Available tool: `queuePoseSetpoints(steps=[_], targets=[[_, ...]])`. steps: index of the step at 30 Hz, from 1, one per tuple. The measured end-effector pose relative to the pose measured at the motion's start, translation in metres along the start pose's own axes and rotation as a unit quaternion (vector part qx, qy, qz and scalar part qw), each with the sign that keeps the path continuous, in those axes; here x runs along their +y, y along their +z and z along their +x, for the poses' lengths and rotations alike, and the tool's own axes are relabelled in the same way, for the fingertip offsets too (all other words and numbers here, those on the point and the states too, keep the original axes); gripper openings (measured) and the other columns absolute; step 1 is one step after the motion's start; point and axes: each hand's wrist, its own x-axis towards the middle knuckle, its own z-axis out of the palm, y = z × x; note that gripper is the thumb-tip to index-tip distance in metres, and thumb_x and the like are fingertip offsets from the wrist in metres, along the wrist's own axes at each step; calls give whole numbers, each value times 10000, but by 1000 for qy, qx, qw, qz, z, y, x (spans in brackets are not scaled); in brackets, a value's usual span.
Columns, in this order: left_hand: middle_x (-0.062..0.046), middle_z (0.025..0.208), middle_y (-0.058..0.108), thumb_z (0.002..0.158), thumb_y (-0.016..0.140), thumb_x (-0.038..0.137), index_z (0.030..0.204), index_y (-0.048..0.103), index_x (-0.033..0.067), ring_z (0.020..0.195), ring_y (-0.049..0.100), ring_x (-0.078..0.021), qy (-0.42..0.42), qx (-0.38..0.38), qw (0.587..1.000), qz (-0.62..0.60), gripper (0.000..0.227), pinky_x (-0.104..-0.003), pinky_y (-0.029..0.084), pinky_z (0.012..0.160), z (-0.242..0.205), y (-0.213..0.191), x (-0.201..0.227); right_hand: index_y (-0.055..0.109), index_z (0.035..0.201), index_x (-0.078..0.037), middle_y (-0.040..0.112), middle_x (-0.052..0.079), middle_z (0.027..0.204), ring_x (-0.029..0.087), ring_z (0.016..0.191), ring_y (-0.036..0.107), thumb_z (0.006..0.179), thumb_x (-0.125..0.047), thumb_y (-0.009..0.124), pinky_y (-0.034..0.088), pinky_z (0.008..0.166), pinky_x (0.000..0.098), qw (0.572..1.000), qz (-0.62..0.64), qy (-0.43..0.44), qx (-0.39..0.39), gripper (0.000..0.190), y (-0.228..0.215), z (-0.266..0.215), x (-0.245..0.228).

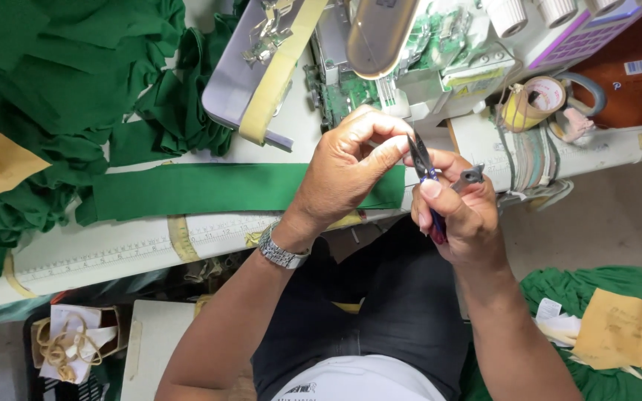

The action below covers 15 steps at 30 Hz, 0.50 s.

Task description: Threading an industrial overlock sewing machine using tweezers and thread snips.

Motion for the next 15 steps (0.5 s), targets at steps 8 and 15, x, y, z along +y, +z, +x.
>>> queuePoseSetpoints(steps=[8, 15], targets=[[-24, 907, 591, 999, 715, 190, 1054, 741, 103, 930, 575, -61, -4, 9, 999, -32, 106, -233, 532, 792, -1, 2, 7, 576, 1252, 159, 483, 96, 448, 84, 350, 463, 949, -62, 557, 426, 372, 189, 1000, 11, 13, 6, 375, 0, -1, 1], [-20, 908, 599, 1008, 701, 195, 1023, 744, 111, 935, 588, -66, 1, 2, 1000, -25, 95, -241, 534, 799, 1, -4, 6, 578, 1268, 152, 498, 101, 459, 83, 350, 476, 954, -87, 560, 420, 368, 179, 999, -33, 9, 6, 394, 1, 5, -2]])
